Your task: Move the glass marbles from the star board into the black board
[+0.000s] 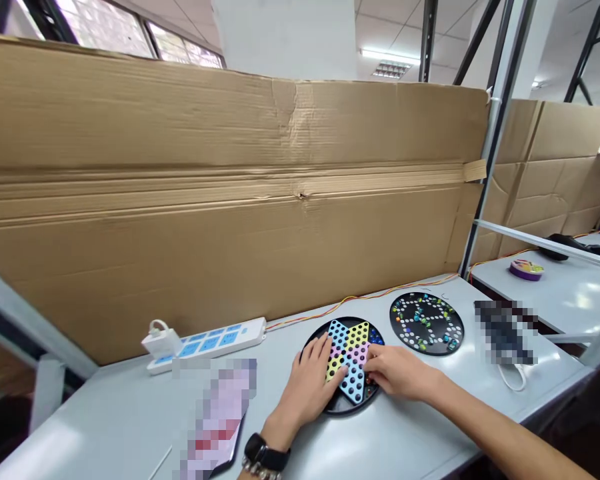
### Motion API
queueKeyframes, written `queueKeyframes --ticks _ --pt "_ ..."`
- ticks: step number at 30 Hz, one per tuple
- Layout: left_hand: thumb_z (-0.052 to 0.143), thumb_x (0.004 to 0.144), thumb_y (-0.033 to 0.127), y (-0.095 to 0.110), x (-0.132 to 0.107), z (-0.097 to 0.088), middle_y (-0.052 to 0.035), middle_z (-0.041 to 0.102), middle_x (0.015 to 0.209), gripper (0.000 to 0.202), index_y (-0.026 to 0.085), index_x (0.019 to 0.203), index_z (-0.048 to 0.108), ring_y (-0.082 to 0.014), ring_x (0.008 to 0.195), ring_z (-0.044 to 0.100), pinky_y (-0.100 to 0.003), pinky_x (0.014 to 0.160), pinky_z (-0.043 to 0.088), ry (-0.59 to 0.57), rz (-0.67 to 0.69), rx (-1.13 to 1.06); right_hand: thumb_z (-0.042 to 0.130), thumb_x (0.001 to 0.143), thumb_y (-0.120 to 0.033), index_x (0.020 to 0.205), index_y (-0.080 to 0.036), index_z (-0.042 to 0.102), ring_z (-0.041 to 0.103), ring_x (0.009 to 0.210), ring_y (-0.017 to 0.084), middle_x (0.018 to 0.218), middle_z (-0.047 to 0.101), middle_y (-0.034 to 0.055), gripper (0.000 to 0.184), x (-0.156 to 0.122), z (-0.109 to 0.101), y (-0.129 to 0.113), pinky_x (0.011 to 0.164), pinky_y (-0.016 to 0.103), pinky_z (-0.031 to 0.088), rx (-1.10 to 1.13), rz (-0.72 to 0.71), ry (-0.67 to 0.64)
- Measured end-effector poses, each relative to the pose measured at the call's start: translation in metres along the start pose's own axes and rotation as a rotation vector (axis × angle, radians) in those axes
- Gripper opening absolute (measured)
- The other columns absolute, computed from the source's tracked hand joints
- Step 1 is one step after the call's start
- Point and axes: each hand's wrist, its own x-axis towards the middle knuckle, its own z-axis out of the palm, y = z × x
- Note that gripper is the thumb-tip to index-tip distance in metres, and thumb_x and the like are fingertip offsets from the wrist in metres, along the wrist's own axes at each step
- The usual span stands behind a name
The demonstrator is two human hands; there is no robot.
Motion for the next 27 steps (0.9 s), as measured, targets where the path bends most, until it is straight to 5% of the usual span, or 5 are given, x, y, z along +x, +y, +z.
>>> queueKeyframes --ticks 6,13,18,24,27 --pt "0.036 0.099 0.066 0.002 0.000 -0.002 -0.0104 0.037 0.168 0.075 0.020 0.159 0.040 -0.0344 0.153 0.035 -0.054 0.123 0.033 -0.014 0.006 0.008 0.056 0.095 -0.020 0.117 -0.020 0.067 0.062 0.098 0.023 0.115 0.066 0.0108 0.025 -0.018 -0.005 0.006 0.085 0.033 0.049 -0.121 0.071 0.121" --pt "0.035 0.099 0.068 0.000 0.000 0.002 -0.0107 0.039 0.167 0.077 0.020 0.159 0.040 -0.0351 0.152 0.036 -0.053 0.122 0.032 0.011 0.019 0.001 0.054 0.095 -0.022 0.116 -0.018 0.069 0.064 0.106 0.028 0.117 0.064 0.0139 0.026 -0.075 -0.039 0.080 0.087 0.036 0.048 -0.253 0.591 0.126" --pt "0.035 0.099 0.067 0.001 0.001 0.004 -0.0097 0.039 0.167 0.075 0.022 0.159 0.041 -0.0346 0.152 0.036 -0.053 0.122 0.032 0.020 0.020 0.001 0.061 0.091 -0.027 0.106 -0.018 0.070 0.067 0.099 0.028 0.111 0.069 0.0142 0.020 -0.103 -0.045 0.119 0.081 0.034 0.048 -0.138 0.803 0.074" --pt "0.036 0.100 0.067 0.000 0.001 0.004 -0.0105 0.036 0.168 0.076 0.020 0.159 0.039 -0.0348 0.153 0.035 -0.054 0.123 0.031 -0.001 0.013 -0.002 0.069 0.079 -0.020 0.087 -0.017 0.068 0.069 0.094 0.023 0.103 0.073 0.0119 0.009 -0.103 -0.036 0.142 0.079 0.029 0.049 0.057 0.795 0.142" --pt "0.036 0.099 0.067 -0.001 0.001 0.005 -0.0101 0.038 0.168 0.075 0.022 0.159 0.040 -0.0344 0.152 0.036 -0.053 0.123 0.031 0.020 0.019 -0.002 0.063 0.083 -0.021 0.083 -0.017 0.067 0.069 0.078 0.020 0.083 0.073 0.0087 0.006 -0.103 -0.040 0.142 0.068 0.027 0.049 0.203 0.783 0.140"
